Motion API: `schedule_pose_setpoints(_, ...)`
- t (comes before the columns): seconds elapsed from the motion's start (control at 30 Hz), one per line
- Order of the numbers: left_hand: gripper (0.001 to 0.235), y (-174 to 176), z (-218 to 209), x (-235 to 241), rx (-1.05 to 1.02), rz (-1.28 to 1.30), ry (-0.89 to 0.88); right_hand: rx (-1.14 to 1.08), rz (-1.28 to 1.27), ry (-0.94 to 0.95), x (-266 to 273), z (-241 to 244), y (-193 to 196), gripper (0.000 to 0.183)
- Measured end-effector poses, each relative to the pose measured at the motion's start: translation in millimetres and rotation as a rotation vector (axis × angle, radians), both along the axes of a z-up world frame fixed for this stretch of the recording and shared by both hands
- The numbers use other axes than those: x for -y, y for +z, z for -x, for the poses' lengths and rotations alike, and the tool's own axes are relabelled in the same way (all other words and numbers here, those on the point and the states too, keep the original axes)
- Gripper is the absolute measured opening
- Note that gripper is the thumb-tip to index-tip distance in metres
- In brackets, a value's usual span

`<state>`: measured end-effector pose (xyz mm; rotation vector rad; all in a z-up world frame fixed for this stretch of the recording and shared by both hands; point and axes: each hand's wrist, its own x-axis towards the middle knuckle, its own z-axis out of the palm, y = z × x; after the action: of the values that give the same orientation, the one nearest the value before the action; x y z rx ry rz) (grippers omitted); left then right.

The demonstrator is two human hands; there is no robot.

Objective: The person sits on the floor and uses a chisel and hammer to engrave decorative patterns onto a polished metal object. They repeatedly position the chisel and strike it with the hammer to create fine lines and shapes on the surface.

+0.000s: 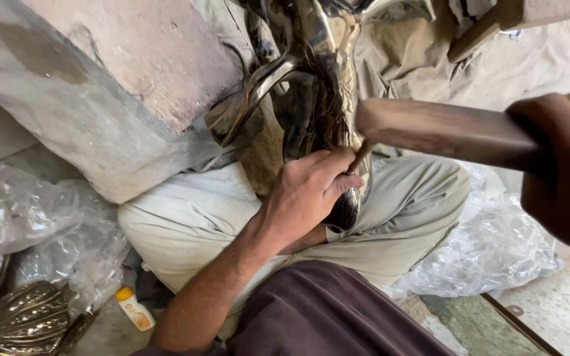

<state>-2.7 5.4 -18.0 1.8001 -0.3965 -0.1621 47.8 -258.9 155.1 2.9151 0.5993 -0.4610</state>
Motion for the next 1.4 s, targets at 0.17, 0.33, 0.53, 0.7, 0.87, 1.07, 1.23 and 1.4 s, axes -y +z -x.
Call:
schedule_pose_setpoints(0.17, 0.029, 1.3, -12.9, -0.6, 0.047, -0.008, -0.168, 0.054, -0.073, -0.257, 14.1, 45.2, -8.2, 0.039)
schedule_pose_setpoints(0.33, 0.031, 1.5, -24.6, -3.1, 0.18, -0.014, -0.311, 0.111, -0.244, -0.446, 12.1, 97.4, -16.3, 0.045)
schedule_pose_setpoints(0.53, 0.03, 13.4, -36.3, -6.7, 0.241, 0.036, -0.488, 0.355, -0.018, -0.32, 15.0, 153.4, -58.5, 0.032)
schedule_pose_setpoints(0.7, 0.03, 22.3, -35.6, -10.0, 0.299, -0.183, -0.616, 0.606, -0.222, -0.267, 6.8, 196.3, -98.4, 0.031)
schedule_pose_setpoints(0.87, 0.031, 12.1, -34.2, -6.7, 0.404, -0.11, -0.588, 0.544, -0.334, -0.476, -7.1, 211.9, -119.7, 0.039)
schedule_pose_setpoints(1.07, 0.03, -8.1, -48.4, -5.7, 0.193, 0.077, -0.368, 0.09, -0.161, -0.736, -7.5, 198.1, -130.2, 0.049)
schedule_pose_setpoints(1.23, 0.031, -5.5, -54.3, -1.8, 0.19, 0.119, -0.462, 0.14, -0.2, -0.632, -8.3, 190.1, -135.7, 0.053)
schedule_pose_setpoints(1.4, 0.048, 4.3, -59.9, -2.7, 0.107, 0.083, -0.62, -0.183, 0.061, -0.792, -0.7, 172.4, -109.7, 0.049)
